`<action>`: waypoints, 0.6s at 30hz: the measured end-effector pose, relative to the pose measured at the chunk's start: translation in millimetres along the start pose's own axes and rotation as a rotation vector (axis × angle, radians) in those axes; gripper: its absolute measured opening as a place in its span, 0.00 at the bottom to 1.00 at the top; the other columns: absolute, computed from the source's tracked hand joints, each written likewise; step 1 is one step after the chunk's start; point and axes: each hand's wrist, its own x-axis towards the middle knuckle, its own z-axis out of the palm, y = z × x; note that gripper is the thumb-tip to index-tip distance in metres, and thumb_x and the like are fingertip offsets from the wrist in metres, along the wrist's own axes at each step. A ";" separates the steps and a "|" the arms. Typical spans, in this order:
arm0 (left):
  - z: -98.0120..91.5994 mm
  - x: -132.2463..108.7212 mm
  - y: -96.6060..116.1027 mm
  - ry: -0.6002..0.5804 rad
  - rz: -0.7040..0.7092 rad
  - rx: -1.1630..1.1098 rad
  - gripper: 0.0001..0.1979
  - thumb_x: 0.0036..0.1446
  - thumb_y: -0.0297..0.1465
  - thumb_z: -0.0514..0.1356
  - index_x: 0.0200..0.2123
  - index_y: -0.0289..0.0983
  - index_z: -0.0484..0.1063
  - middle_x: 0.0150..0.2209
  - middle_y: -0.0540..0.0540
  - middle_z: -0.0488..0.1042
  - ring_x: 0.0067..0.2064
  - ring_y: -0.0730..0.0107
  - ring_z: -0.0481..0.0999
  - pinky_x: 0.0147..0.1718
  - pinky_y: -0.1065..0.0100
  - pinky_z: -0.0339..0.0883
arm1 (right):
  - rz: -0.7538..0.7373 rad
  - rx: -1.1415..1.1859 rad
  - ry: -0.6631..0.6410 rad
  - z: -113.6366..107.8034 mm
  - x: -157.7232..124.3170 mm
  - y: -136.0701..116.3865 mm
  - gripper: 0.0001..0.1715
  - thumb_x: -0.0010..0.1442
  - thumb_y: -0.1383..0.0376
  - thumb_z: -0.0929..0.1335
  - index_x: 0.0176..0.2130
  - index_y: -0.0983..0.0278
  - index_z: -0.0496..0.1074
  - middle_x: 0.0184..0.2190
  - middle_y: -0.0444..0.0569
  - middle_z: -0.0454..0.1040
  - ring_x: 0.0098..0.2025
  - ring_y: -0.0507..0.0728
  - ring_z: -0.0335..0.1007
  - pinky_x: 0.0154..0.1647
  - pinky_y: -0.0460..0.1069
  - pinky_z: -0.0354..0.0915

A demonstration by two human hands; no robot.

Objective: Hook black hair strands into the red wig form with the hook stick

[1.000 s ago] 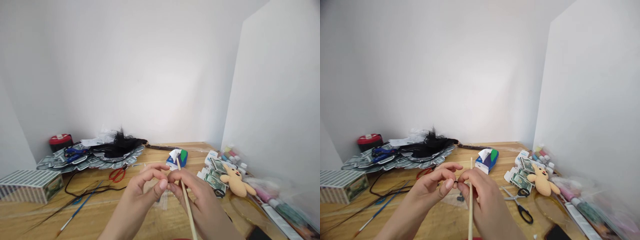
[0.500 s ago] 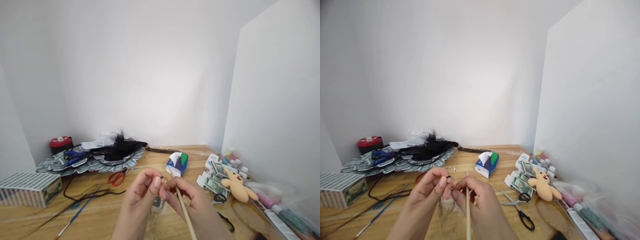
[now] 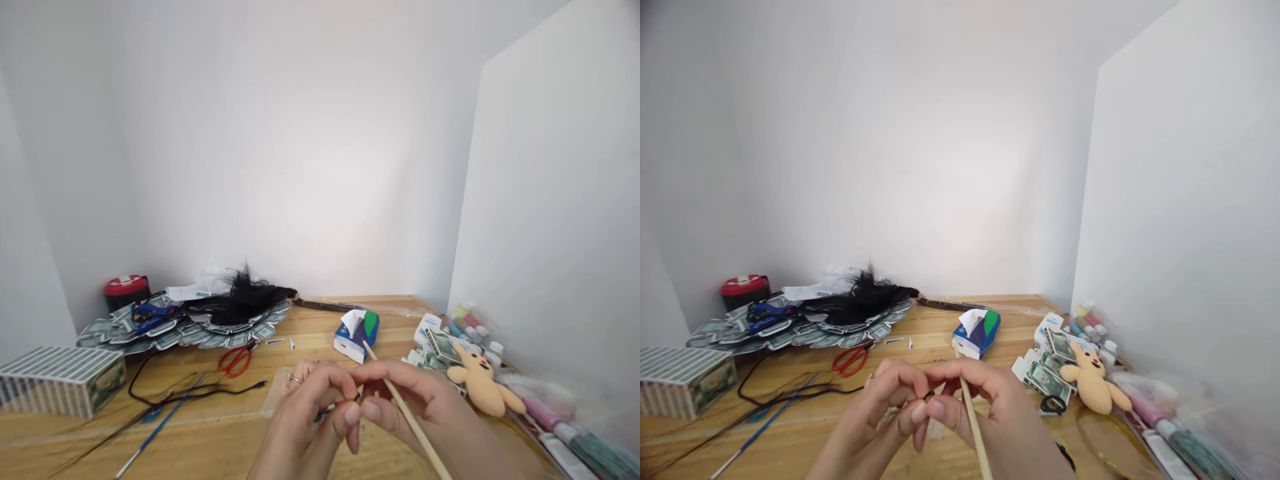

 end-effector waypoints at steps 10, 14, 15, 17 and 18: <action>4.1 6.5 1.5 -0.125 -0.147 -0.302 0.26 0.53 0.54 0.64 0.35 0.41 0.59 0.19 0.56 0.70 0.25 0.74 0.65 0.31 0.71 0.54 | 0.038 0.162 -0.012 -7.7 1.1 19.0 0.19 0.53 0.50 0.77 0.36 0.62 0.80 0.30 0.48 0.82 0.33 0.57 0.78 0.38 0.50 0.69; 3.1 7.8 0.6 -0.161 -0.154 -0.338 0.26 0.53 0.54 0.65 0.34 0.40 0.60 0.19 0.55 0.72 0.25 0.74 0.65 0.31 0.71 0.54 | 0.036 0.096 -0.014 -10.3 1.5 13.3 0.20 0.54 0.49 0.75 0.33 0.63 0.79 0.31 0.48 0.81 0.34 0.56 0.76 0.38 0.48 0.67; 2.7 7.7 -0.9 -0.164 -0.156 -0.330 0.26 0.53 0.54 0.65 0.34 0.40 0.60 0.19 0.54 0.74 0.25 0.73 0.65 0.31 0.71 0.54 | 0.033 0.045 -0.013 -9.8 1.1 10.7 0.20 0.55 0.49 0.74 0.32 0.63 0.78 0.30 0.47 0.80 0.33 0.55 0.75 0.37 0.48 0.67; 1.6 7.4 -5.1 -0.144 -0.149 -0.267 0.25 0.53 0.54 0.64 0.34 0.41 0.61 0.20 0.53 0.77 0.26 0.70 0.68 0.33 0.69 0.55 | 0.010 -0.121 0.009 -7.1 -0.8 5.5 0.18 0.59 0.50 0.71 0.31 0.62 0.76 0.27 0.44 0.78 0.31 0.54 0.72 0.34 0.46 0.65; 0.9 7.1 -7.3 -0.116 -0.132 -0.193 0.23 0.55 0.53 0.64 0.34 0.41 0.63 0.21 0.52 0.78 0.27 0.69 0.70 0.34 0.68 0.56 | -0.018 -0.239 0.038 -5.0 -2.4 3.2 0.16 0.62 0.52 0.69 0.31 0.61 0.75 0.26 0.43 0.77 0.30 0.54 0.72 0.33 0.46 0.64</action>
